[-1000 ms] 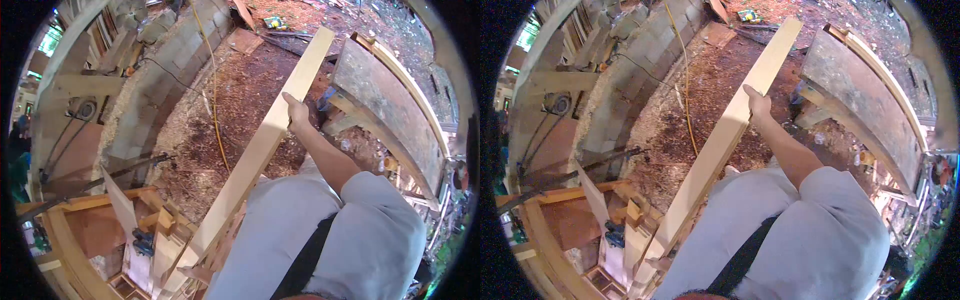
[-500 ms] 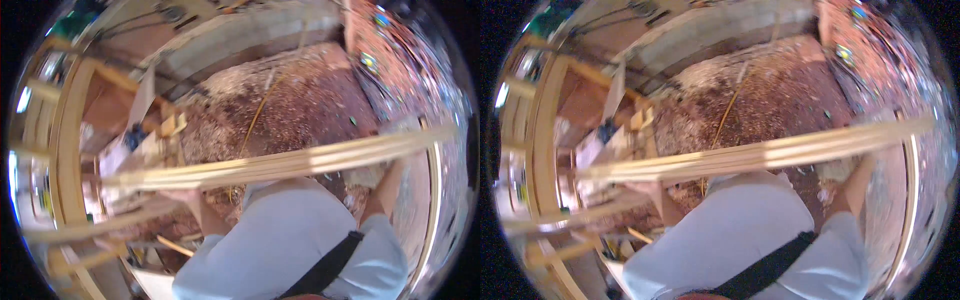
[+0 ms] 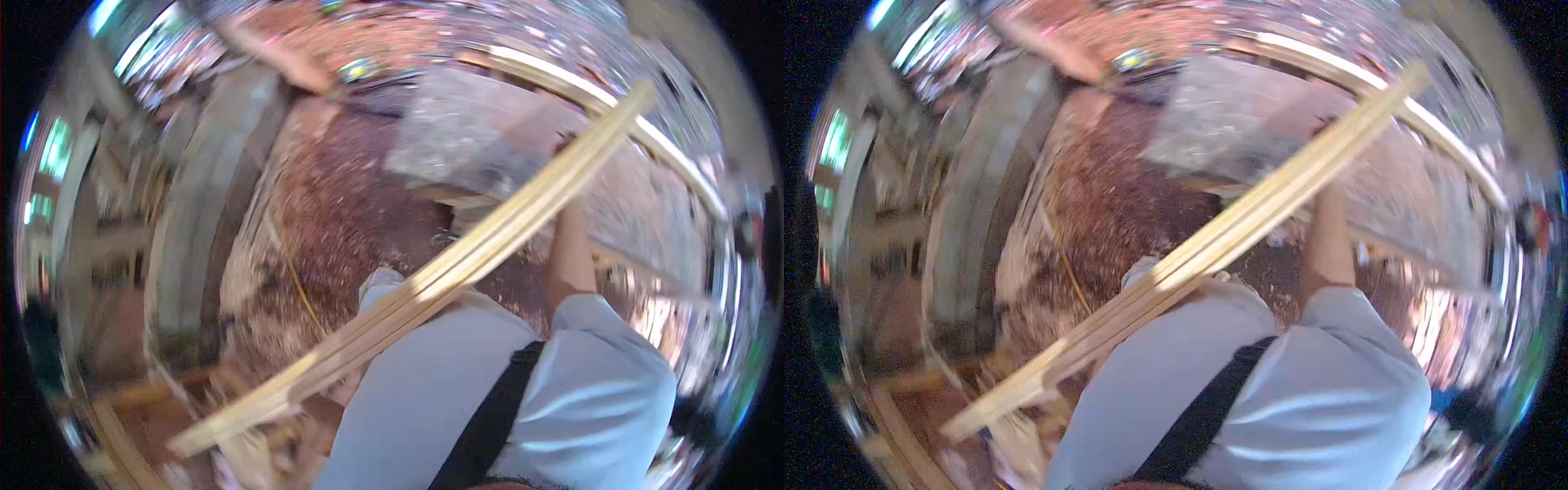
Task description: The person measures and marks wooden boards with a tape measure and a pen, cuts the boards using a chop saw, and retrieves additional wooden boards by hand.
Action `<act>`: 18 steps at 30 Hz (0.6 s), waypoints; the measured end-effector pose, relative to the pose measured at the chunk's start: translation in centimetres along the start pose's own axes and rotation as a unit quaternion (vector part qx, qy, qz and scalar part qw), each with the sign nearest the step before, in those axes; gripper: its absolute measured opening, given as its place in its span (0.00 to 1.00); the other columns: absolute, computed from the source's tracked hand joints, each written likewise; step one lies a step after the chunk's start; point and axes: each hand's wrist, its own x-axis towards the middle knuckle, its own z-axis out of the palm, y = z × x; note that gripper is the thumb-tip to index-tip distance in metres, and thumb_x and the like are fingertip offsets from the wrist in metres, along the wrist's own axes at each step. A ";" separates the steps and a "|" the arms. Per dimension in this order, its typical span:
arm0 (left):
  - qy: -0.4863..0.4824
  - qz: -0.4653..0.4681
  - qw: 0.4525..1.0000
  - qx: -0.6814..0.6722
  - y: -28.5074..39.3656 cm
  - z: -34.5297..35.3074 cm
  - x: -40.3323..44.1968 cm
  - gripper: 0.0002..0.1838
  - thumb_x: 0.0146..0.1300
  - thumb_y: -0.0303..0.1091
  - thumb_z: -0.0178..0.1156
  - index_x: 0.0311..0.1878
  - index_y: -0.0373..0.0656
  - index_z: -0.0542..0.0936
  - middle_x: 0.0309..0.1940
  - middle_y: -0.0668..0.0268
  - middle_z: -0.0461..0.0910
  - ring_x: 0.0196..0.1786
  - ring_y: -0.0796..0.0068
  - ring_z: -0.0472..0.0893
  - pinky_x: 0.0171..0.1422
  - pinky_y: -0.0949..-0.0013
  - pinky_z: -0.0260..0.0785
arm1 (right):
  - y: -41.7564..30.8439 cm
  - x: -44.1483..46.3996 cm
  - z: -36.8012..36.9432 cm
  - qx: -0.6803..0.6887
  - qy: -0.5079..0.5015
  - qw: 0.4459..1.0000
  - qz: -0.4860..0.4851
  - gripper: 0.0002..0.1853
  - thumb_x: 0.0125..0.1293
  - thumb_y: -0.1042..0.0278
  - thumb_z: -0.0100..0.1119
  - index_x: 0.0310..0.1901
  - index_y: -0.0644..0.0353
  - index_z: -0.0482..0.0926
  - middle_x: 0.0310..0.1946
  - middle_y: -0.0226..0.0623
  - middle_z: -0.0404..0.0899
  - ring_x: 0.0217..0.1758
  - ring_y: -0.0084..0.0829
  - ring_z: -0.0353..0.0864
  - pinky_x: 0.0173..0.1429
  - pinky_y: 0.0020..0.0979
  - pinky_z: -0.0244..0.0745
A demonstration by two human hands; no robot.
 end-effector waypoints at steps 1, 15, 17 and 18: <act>-0.018 -0.025 0.999 0.038 -1.0 2.3 1.5 0.33 0.72 0.59 0.49 0.72 0.48 0.67 0.68 0.58 0.72 0.67 0.59 0.74 0.68 0.48 0.71 | 2.4 -0.2 5.2 -0.140 0.057 0.987 -0.057 0.37 0.71 0.31 0.45 0.59 0.61 0.75 0.45 0.47 0.81 0.46 0.44 0.82 0.57 0.50 0.79; -0.237 -0.191 0.904 0.301 -14.7 23.4 1.9 0.34 0.66 0.55 0.57 0.70 0.44 0.69 0.63 0.53 0.74 0.64 0.55 0.76 0.67 0.49 0.72 | -11.0 -10.5 3.1 -0.270 0.472 0.819 -0.184 0.33 0.77 0.40 0.42 0.69 0.61 0.66 0.62 0.44 0.75 0.62 0.46 0.76 0.66 0.47 0.74; -0.270 -0.201 0.883 0.327 -16.8 26.5 1.7 0.34 0.66 0.54 0.58 0.69 0.43 0.69 0.62 0.52 0.74 0.64 0.55 0.76 0.66 0.49 0.72 | -11.6 -11.4 4.3 -0.309 0.499 0.795 -0.154 0.32 0.77 0.43 0.46 0.71 0.60 0.64 0.67 0.40 0.71 0.66 0.42 0.73 0.68 0.47 0.71; -0.286 -0.207 0.873 0.337 -17.9 27.9 1.5 0.34 0.65 0.54 0.59 0.69 0.43 0.69 0.62 0.52 0.74 0.63 0.55 0.76 0.66 0.49 0.72 | -10.5 -11.2 7.7 -0.288 0.564 0.761 -0.144 0.31 0.78 0.47 0.47 0.72 0.61 0.63 0.71 0.39 0.67 0.70 0.40 0.69 0.72 0.45 0.66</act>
